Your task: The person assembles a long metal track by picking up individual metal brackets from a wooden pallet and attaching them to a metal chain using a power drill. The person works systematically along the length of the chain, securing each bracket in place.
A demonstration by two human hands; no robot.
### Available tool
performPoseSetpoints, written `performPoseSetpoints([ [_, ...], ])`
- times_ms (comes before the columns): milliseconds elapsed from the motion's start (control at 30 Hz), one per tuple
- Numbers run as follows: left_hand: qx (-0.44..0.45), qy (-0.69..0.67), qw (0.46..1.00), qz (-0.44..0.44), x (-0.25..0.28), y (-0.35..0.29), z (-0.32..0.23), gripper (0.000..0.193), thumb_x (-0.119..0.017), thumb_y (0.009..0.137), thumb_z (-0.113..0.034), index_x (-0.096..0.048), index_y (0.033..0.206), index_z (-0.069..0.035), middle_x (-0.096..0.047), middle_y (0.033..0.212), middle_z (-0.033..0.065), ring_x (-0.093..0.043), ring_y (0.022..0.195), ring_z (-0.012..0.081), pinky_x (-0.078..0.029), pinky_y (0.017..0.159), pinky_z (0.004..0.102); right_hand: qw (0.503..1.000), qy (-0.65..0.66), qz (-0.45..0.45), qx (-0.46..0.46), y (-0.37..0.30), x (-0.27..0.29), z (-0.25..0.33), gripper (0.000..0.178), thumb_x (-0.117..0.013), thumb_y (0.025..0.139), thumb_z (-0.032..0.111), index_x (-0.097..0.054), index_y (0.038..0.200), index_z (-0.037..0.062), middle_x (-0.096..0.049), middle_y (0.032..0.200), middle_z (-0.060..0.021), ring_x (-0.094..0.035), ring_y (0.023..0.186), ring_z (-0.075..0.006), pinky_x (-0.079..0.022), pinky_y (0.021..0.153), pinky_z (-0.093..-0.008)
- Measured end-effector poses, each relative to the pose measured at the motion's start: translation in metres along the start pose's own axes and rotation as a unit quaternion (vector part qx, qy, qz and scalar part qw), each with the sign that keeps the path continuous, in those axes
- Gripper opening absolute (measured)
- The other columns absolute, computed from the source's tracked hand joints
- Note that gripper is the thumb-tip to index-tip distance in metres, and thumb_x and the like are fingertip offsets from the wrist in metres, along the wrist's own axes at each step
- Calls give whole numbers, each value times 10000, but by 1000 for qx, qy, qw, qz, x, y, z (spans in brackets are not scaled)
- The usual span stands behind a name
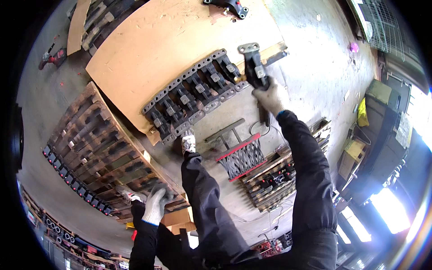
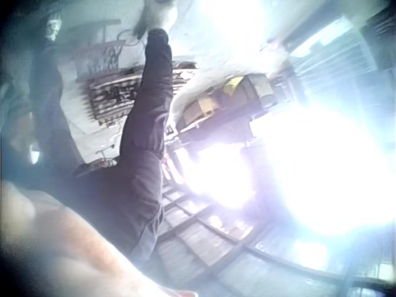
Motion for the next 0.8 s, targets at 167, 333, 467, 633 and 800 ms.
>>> performPoseSetpoints([
  [167,-3,-2,999,-32,27,13,15,245,-642,981,-54,-662,1223,-19,-710,1000,59,-673,860,170,-554,811,317,997,39,-60,-22,126,-40,-73,576,-787,724,206,-545,1170,-65,-695,798,-128,-684,687,-242,-572,654,-385],
  [333,19,-25,991,-127,60,22,39,250,-648,972,-72,-683,1219,-61,-717,1008,52,-687,852,197,-572,784,352,999,-1,1,-48,178,-66,-86,584,-799,719,215,-586,1178,-75,-712,849,-147,-680,669,-210,-567,631,-346],
  [467,44,-5,992,-116,57,31,36,222,-589,997,-32,-670,1202,-59,-713,1014,73,-694,870,196,-582,769,334,997,-37,67,-29,187,-79,-96,655,-805,719,220,-604,1260,-91,-717,867,-143,-669,669,-182,-559,614,-323],
  [633,39,-18,992,-116,52,32,32,219,-586,1000,-22,-665,1203,-45,-711,1012,74,-697,887,191,-581,807,324,989,27,144,-19,168,-78,-75,694,-827,696,296,-643,1259,-66,-746,904,-146,-707,734,-198,-581,689,-327],
  [800,52,-7,991,-122,58,40,42,202,-600,1006,-34,-667,1195,-57,-710,1027,67,-700,879,184,-588,788,330,977,83,196,-2,164,-72,-75,620,-857,804,227,-622,1293,-73,-735,944,-127,-671,730,-140,-556,647,-292],
])
Point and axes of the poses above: each hand's wrist, its own y-axis towards the middle knuckle, its own x-axis out of the back of the hand, z = x × y, the point moved 2 cm from there along y, towards the middle knuckle
